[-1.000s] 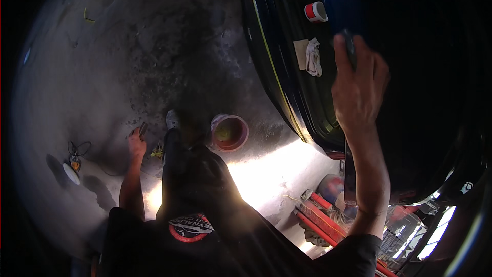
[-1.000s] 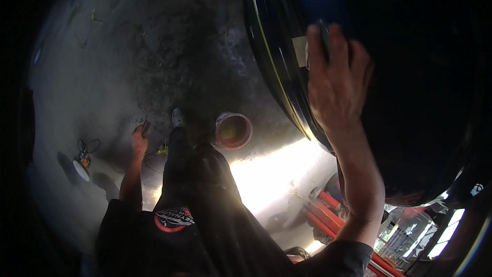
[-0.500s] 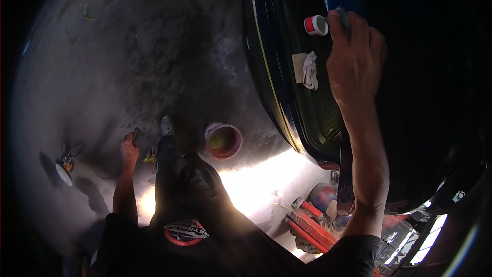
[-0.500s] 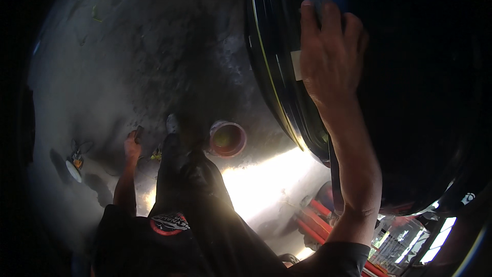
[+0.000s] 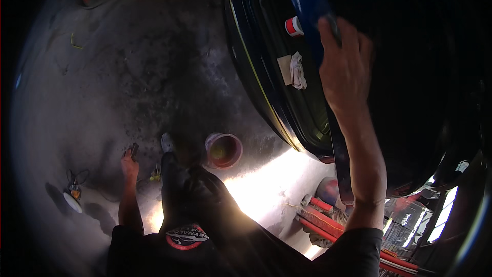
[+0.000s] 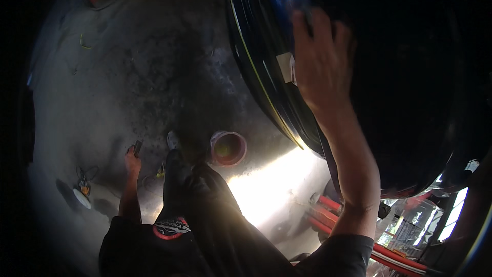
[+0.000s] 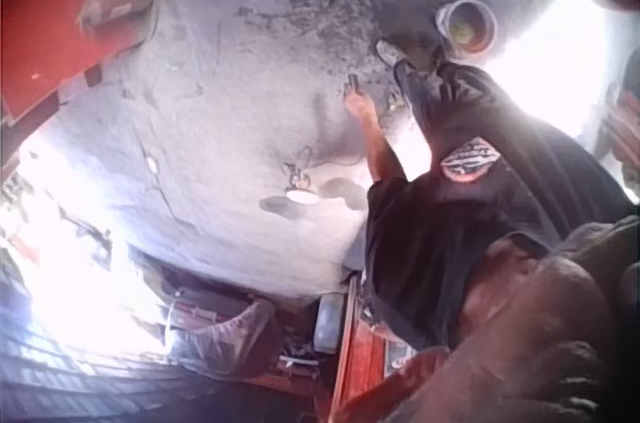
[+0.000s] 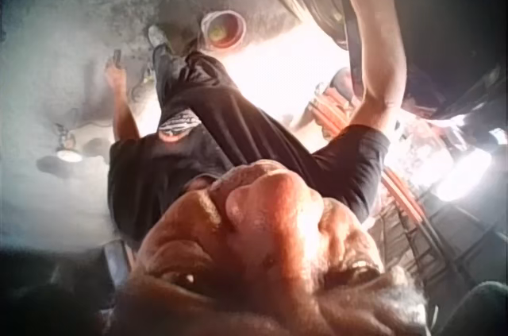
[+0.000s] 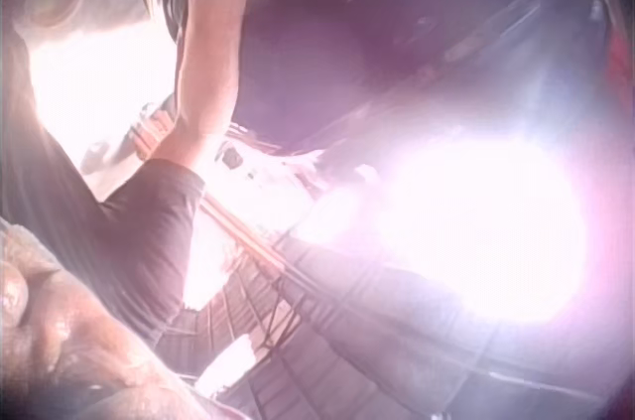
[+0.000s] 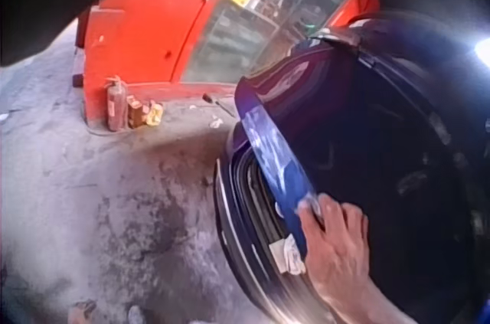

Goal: The person wipes the car panel with a cloth and wet sands the surface using a sanding block.

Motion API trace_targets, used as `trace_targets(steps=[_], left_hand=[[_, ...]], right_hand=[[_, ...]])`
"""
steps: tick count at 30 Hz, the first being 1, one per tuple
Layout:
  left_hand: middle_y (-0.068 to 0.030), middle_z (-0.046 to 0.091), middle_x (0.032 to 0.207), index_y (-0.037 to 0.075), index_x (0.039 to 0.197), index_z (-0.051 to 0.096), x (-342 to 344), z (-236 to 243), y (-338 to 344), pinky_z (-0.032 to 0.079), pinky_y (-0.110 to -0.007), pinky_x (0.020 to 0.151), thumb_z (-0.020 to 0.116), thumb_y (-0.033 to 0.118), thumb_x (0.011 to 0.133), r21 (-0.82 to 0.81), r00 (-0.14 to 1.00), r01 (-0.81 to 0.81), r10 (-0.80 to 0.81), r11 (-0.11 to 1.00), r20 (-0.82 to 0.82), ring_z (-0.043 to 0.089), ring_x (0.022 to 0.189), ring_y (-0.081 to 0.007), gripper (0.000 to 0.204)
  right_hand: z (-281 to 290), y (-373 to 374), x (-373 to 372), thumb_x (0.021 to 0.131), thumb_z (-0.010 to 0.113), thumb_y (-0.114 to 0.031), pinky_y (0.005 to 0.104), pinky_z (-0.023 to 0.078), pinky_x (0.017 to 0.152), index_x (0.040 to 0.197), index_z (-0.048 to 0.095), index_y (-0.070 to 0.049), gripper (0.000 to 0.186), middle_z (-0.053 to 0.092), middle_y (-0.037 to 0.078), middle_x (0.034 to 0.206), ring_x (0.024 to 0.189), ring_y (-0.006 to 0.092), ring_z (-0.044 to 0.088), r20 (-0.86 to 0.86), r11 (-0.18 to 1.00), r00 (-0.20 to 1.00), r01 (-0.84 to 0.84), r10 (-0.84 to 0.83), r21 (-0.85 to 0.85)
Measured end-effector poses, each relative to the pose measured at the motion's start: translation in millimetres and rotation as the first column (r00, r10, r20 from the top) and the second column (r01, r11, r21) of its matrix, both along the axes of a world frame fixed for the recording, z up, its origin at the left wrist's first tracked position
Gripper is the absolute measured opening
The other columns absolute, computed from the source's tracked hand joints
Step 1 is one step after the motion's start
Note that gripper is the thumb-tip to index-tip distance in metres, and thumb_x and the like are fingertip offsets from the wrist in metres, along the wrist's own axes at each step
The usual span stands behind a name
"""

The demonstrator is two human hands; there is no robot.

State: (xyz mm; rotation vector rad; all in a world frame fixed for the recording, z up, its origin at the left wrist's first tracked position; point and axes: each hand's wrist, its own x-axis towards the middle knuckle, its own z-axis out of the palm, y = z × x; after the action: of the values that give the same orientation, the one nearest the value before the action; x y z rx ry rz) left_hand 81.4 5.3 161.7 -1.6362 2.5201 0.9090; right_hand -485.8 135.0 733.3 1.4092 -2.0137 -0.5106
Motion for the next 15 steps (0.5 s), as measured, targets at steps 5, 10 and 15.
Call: trace_targets(steps=[5, 10, 15], left_hand=[[-0.0292, 0.072, 0.12, 0.001, 0.134, 0.067, -4.7, 0.7, -2.2, 0.056, -0.056, 0.094, 0.064, -0.006, 0.086, 0.108, 1.0, 0.016, -0.015, 0.994, -0.009, 0.068, 0.112, -0.0513, 0.048], [-0.0287, 0.073, 0.119, 0.001, 0.131, 0.068, 6.0, -4.6, 5.3, 0.056, -0.057, 0.094, 0.065, -0.005, 0.087, 0.104, 0.998, -0.04, 0.045, 0.994, -0.047, 0.069, 0.11, -0.0511, 0.044], [-0.0287, 0.073, 0.12, 0.001, 0.131, 0.07, 28.0, -18.3, 10.4, 0.057, -0.056, 0.094, 0.063, -0.007, 0.084, -0.004, 0.998, -0.049, 0.049, 0.999, 0.045, 0.07, 0.108, -0.0519, 0.048]], right_hand=[[1.2, -6.2, -8.5, 0.094, 0.071, -0.01, 0.0512, 0.055, 0.098, 0.139, 0.07, -0.013, 0.045, 0.059, 0.011, 0.137, 0.117, 0.0355, 0.058, -0.061, 0.996, 0.996, -0.067, 0.07, 0.059], [-1.3, -14.3, -19.9, 0.095, 0.068, -0.009, 0.0502, 0.055, 0.098, 0.139, 0.07, -0.013, 0.044, 0.06, 0.01, 0.136, 0.116, 0.035, 0.059, -0.028, 0.998, 0.997, -0.067, 0.068, 0.01], [1.0, -23.7, -17.4, 0.096, 0.066, -0.008, 0.047, 0.056, 0.096, 0.135, 0.072, -0.014, 0.04, 0.061, 0.009, 0.136, 0.114, 0.0325, 0.059, -0.122, 0.995, 0.987, -0.103, 0.103, 0.009]])
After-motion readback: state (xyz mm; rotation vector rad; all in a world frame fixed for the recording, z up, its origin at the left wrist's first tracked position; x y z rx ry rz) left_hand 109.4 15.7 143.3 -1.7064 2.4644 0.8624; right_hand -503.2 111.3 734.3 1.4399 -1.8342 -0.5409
